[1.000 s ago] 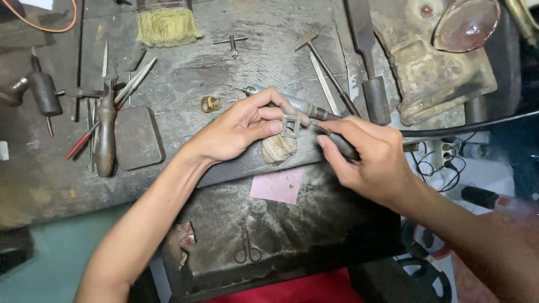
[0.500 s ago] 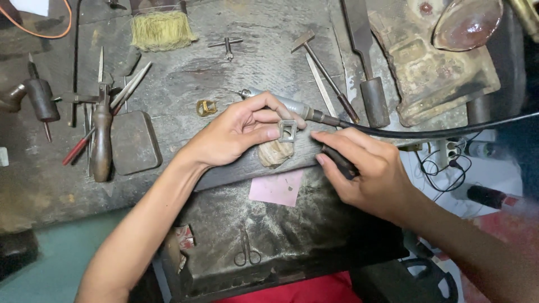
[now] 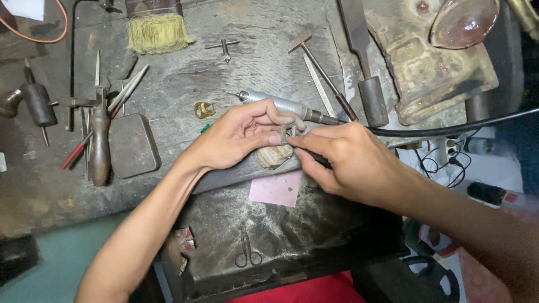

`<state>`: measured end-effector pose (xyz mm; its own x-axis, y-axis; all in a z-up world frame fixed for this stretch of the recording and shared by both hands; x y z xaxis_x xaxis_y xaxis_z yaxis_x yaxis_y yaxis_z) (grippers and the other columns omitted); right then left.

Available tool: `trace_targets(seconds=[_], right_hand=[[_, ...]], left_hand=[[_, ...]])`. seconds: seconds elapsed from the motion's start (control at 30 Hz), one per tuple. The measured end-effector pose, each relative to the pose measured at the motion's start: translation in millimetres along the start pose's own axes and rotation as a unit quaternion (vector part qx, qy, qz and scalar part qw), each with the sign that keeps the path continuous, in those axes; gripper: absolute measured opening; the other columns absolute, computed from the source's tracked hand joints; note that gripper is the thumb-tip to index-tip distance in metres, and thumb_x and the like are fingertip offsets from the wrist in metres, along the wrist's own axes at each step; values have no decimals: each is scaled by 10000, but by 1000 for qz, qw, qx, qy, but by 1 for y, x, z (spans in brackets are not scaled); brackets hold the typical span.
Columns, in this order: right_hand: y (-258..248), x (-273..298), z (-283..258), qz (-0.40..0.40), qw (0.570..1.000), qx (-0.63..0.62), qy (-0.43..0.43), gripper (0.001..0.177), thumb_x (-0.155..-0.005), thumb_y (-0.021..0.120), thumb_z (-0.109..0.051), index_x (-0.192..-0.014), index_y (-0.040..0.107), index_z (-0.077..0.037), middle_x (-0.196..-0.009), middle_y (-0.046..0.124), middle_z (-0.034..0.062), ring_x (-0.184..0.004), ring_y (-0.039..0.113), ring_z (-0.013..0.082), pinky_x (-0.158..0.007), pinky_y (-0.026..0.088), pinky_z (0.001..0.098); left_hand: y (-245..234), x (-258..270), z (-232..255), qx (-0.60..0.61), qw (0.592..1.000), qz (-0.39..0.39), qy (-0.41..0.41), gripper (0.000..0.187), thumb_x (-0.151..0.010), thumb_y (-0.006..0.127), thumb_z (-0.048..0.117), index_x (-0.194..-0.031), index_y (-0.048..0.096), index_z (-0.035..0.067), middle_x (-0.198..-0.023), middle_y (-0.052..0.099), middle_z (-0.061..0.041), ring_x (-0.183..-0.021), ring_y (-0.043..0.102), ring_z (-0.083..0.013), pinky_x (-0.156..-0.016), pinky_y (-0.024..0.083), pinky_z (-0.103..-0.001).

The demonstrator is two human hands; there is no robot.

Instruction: Filing and cleaning a small metal jewelry piece using a brush and a rotary tool at a workbench.

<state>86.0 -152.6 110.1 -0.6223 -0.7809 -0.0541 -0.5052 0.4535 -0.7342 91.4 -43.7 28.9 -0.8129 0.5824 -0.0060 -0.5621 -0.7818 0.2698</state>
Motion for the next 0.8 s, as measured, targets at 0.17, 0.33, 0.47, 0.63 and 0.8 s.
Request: trace_targets(seconds=[0.17, 0.33, 0.47, 0.63, 0.8], right_hand=[[1, -7, 4, -43, 999, 9, 2, 188, -944, 638, -98, -1033, 765, 7, -812, 758, 137, -681, 723, 341, -599, 568, 406], [2, -10, 5, -56, 998, 23, -7, 236, -936, 662, -110, -1090, 768, 35, -934, 797, 135, -721, 754, 308, -665, 593, 410], [1, -12, 6, -55, 998, 15, -12, 220, -929, 664, -103, -1066, 773, 29, -973, 799, 145, -769, 769, 306, -729, 609, 387], [0, -13, 5, -51, 998, 12, -29, 194, -923, 666, -87, -1033, 783, 22, -959, 801, 140, -721, 770, 277, -688, 608, 364], [0, -13, 7, -57, 998, 3, -16, 208, -928, 656, -88, -1055, 784, 17, -934, 800, 143, -646, 753, 261, -652, 612, 350]], left_hand=[[0, 0, 2, -8, 1000, -2, -12, 151, -1000, 619, 68, -1118, 539, 19, -1405, 598, -273, -1197, 657, -213, -1020, 554, -343], [-2, 2, -1, -14, 999, 2, -36, 126, -994, 626, 116, -1044, 512, 95, -1439, 597, -219, -1216, 650, -188, -999, 535, -314], [-2, 1, 0, -47, 999, -14, -20, 176, -1006, 636, 203, -1060, 506, 97, -1268, 686, -129, -1142, 640, -125, -958, 531, -273], [-2, 1, -2, -35, 999, -18, -20, 168, -1010, 631, 180, -1049, 488, 100, -1321, 668, -143, -1205, 613, -123, -1003, 506, -273], [-3, 0, -5, -12, 999, 4, -44, 155, -977, 656, 141, -985, 503, 114, -1379, 646, -193, -1193, 649, -164, -1000, 549, -300]])
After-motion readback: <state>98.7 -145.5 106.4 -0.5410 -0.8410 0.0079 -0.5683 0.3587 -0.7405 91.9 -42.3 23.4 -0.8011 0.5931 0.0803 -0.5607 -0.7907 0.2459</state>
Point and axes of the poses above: each hand's wrist, its own x-axis away from the middle knuckle, its own y-axis out of the palm, z = x × y, the point moved 9 cm from there along -x, towards the middle knuckle
